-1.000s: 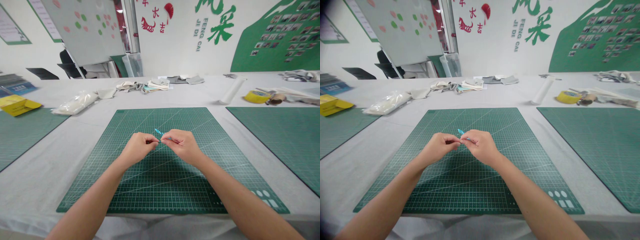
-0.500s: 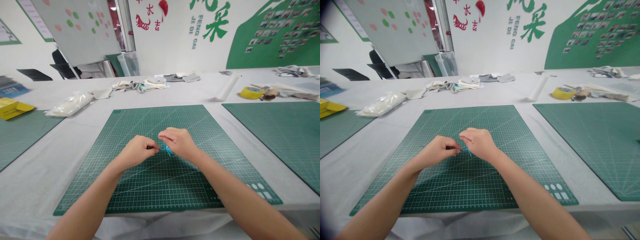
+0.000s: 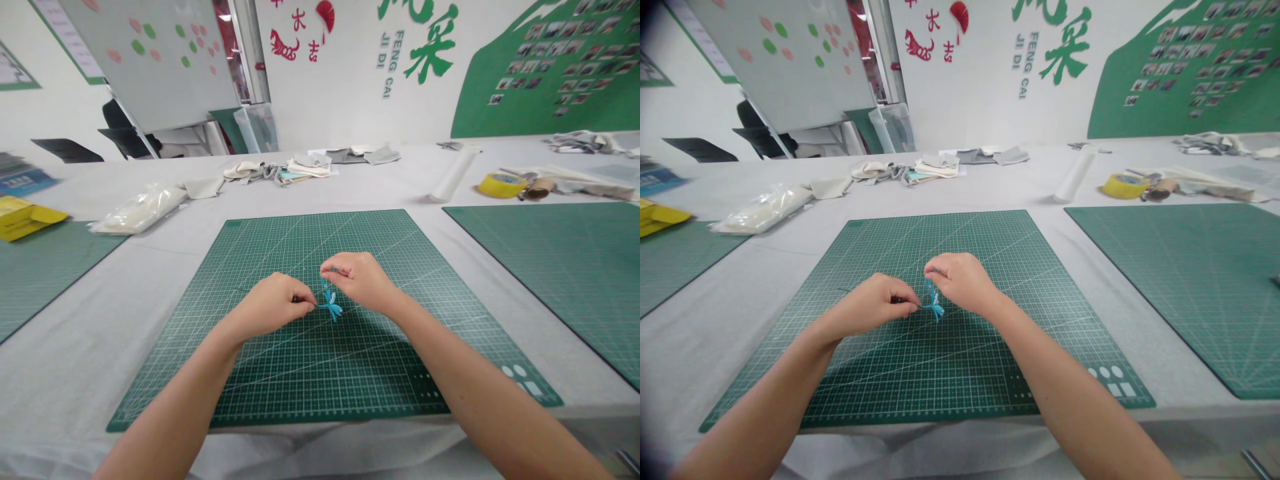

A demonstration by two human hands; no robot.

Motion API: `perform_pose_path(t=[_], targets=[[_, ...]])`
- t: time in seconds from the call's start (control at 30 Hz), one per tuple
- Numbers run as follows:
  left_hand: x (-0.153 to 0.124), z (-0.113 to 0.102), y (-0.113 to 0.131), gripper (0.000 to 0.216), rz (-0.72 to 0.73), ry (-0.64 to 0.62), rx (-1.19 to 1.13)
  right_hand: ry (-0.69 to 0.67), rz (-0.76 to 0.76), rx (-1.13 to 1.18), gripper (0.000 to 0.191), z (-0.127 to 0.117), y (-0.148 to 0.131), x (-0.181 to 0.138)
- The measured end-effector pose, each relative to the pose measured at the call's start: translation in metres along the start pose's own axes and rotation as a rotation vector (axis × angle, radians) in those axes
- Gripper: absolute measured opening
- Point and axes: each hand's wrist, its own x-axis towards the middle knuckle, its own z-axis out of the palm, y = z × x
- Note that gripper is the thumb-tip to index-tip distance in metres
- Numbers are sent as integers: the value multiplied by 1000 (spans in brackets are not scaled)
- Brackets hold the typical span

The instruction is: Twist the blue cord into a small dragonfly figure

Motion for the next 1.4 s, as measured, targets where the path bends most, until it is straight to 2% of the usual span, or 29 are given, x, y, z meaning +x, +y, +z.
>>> perform_pose_path(t=[0.2,0.37,0.5,0.67,0.97,1.07,1.2,1.4], targets=[[-1,-1,1,21,6,-2,2,4,5,13,13,-1,1,0],[-2,-2,5,19,92,-54,-70,-37,42,53,12,4,3,2],[-3,-4,7,17,84,-56,-212,-71,180,128,11,7,8,4],[-5,-11,5,15,-33,67,-401,-71,348,269,10,9,16,6],[-1,-11,0,15,-103,350,-456,-106,376,272,10,16,14,5],[1,-11,-3,15,-123,430,-463,-130,351,270,10,18,5,3],[3,-9,-7,15,-140,537,-436,-149,240,264,13,17,-9,-1],[3,-9,-9,17,-156,576,-359,-115,60,288,13,8,-22,-4]])
